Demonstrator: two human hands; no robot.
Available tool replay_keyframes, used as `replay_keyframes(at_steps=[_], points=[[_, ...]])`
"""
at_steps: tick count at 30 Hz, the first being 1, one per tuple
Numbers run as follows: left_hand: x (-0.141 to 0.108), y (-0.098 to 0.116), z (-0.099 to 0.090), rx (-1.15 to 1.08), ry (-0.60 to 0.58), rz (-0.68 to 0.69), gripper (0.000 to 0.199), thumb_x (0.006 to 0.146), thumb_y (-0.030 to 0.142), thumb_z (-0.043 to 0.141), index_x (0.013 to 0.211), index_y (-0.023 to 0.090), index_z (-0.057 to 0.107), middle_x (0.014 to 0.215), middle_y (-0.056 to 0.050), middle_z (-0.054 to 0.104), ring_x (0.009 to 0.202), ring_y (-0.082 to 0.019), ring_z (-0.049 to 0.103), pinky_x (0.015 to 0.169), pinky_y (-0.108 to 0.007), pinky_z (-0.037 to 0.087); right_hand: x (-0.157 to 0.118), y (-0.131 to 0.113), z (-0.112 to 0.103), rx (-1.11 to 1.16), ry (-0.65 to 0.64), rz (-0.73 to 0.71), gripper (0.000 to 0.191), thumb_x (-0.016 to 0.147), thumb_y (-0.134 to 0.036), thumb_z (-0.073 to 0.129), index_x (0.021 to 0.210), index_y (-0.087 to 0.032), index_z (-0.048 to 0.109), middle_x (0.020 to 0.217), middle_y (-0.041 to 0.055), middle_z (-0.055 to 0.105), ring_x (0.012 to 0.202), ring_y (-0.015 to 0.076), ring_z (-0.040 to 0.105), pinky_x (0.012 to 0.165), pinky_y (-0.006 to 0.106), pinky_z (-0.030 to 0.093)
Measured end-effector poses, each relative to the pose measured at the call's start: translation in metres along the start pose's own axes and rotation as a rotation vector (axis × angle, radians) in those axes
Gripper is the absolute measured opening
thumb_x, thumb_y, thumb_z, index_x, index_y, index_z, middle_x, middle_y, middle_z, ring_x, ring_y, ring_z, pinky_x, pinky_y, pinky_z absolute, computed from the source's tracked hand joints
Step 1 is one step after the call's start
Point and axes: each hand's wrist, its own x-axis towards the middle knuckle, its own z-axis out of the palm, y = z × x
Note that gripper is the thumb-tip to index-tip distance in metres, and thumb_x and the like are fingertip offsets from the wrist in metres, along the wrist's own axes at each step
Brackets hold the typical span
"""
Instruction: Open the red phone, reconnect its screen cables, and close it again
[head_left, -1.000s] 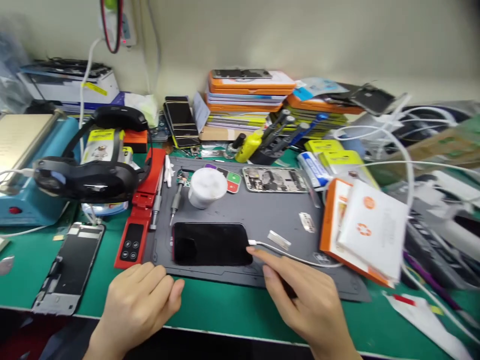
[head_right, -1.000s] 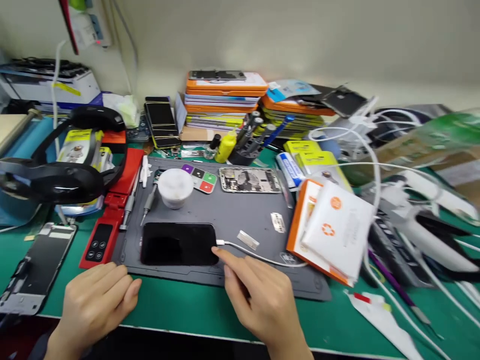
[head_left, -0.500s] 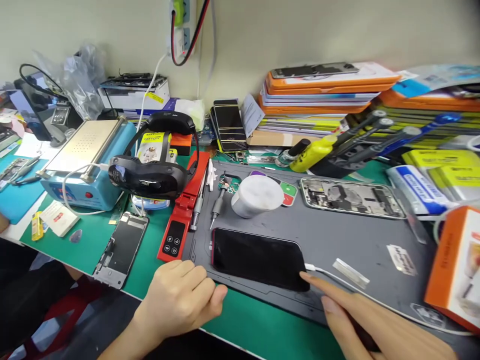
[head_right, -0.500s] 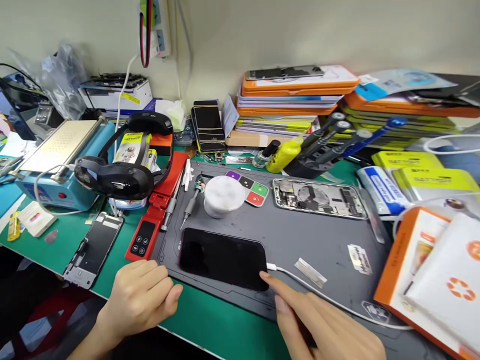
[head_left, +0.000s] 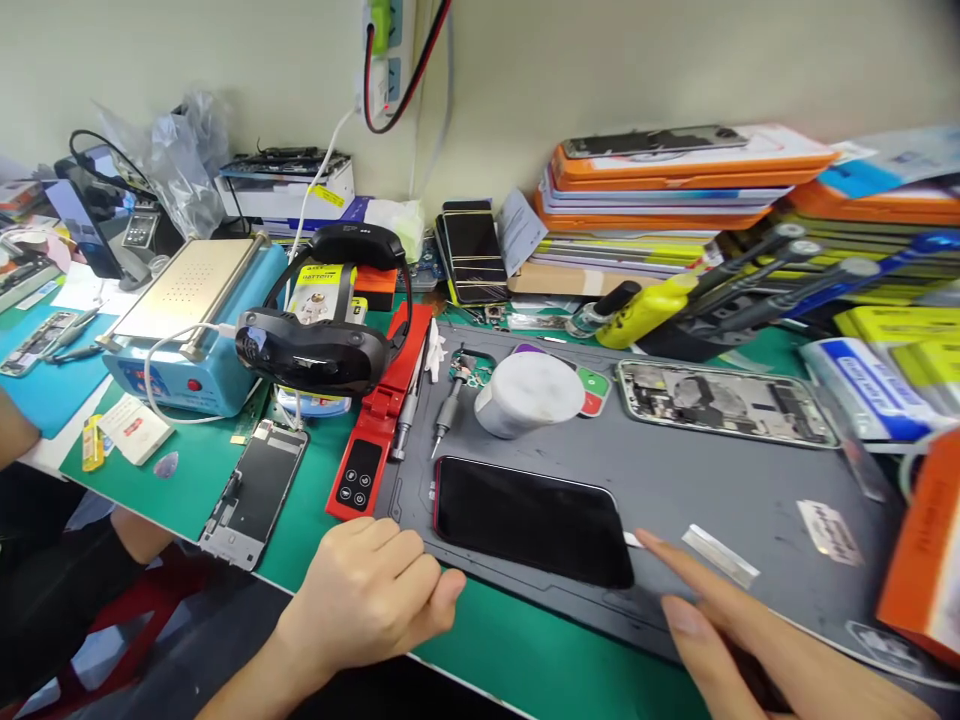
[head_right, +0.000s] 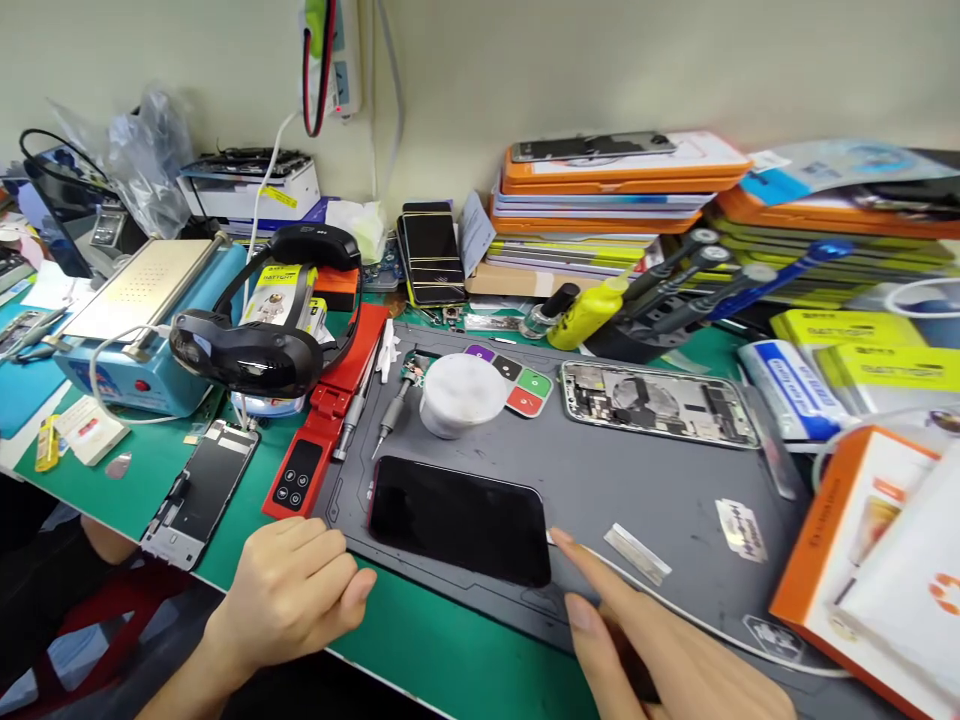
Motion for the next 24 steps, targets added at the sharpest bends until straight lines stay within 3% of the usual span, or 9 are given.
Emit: replay_keyframes(at_steps=[3, 6, 9, 12, 18, 24], points=[[-0.001, -0.001, 0.000, -0.022, -0.003, 0.008, 0.047, 0.111, 0.020, 0.048, 0.065, 0.021, 0.049, 0.061, 0.003, 0.045, 0.059, -0.015, 0.036, 0.056, -0.036, 0.024, 0.004, -0.005, -0.003, -0.049, -0.007, -0.045, 0.045, 0.111, -0.032, 0.055, 0.154, -0.029, 0.064, 0.111, 0.0019, 0.085, 0.079, 0.0220, 0.081, 0.070, 0.033, 0.059], [-0.002, -0.003, 0.000, -0.047, -0.003, 0.016, 0.044, 0.111, 0.018, 0.051, 0.067, 0.021, 0.049, 0.062, 0.003, 0.044, 0.060, -0.015, 0.035, 0.057, -0.037, 0.025, 0.006, -0.010, -0.005, -0.129, 0.159, 0.129, 0.040, 0.109, -0.026, 0.060, 0.147, -0.030, 0.070, 0.099, 0.0017, 0.084, 0.072, 0.0205, 0.077, 0.071, 0.033, 0.057], [-0.003, -0.005, -0.001, -0.069, -0.006, 0.022, 0.042, 0.109, 0.017, 0.054, 0.068, 0.022, 0.048, 0.062, 0.003, 0.044, 0.060, -0.016, 0.034, 0.057, -0.037, 0.025, 0.010, -0.011, -0.004, -0.193, 0.289, 0.277, 0.038, 0.107, -0.023, 0.065, 0.143, -0.027, 0.073, 0.109, 0.0089, 0.078, 0.092, 0.0264, 0.074, 0.090, 0.040, 0.057], [-0.002, -0.008, -0.001, -0.081, -0.012, 0.027, 0.036, 0.107, 0.016, 0.058, 0.072, 0.022, 0.051, 0.063, 0.003, 0.047, 0.060, -0.016, 0.038, 0.057, -0.036, 0.028, 0.015, -0.009, -0.002, -0.112, 0.229, 0.237, 0.033, 0.109, -0.028, 0.064, 0.139, -0.023, 0.073, 0.126, 0.0133, 0.072, 0.115, 0.0305, 0.069, 0.107, 0.046, 0.052], [0.001, -0.008, -0.002, -0.074, -0.006, 0.015, 0.017, 0.107, 0.010, 0.056, 0.093, 0.020, 0.059, 0.068, 0.004, 0.058, 0.058, -0.014, 0.048, 0.058, -0.033, 0.037, 0.018, -0.003, 0.004, -0.067, 0.134, 0.119, 0.024, 0.111, -0.026, 0.059, 0.131, -0.025, 0.071, 0.123, 0.0077, 0.074, 0.113, 0.0256, 0.069, 0.101, 0.043, 0.050], [0.003, -0.010, -0.005, -0.076, 0.034, 0.025, 0.011, 0.107, 0.009, 0.059, 0.113, 0.016, 0.065, 0.082, 0.000, 0.075, 0.067, -0.013, 0.068, 0.070, -0.029, 0.051, 0.018, 0.001, 0.007, -0.040, 0.106, 0.182, 0.018, 0.111, -0.034, 0.059, 0.118, -0.027, 0.074, 0.120, 0.0056, 0.076, 0.111, 0.0255, 0.070, 0.097, 0.043, 0.052]])
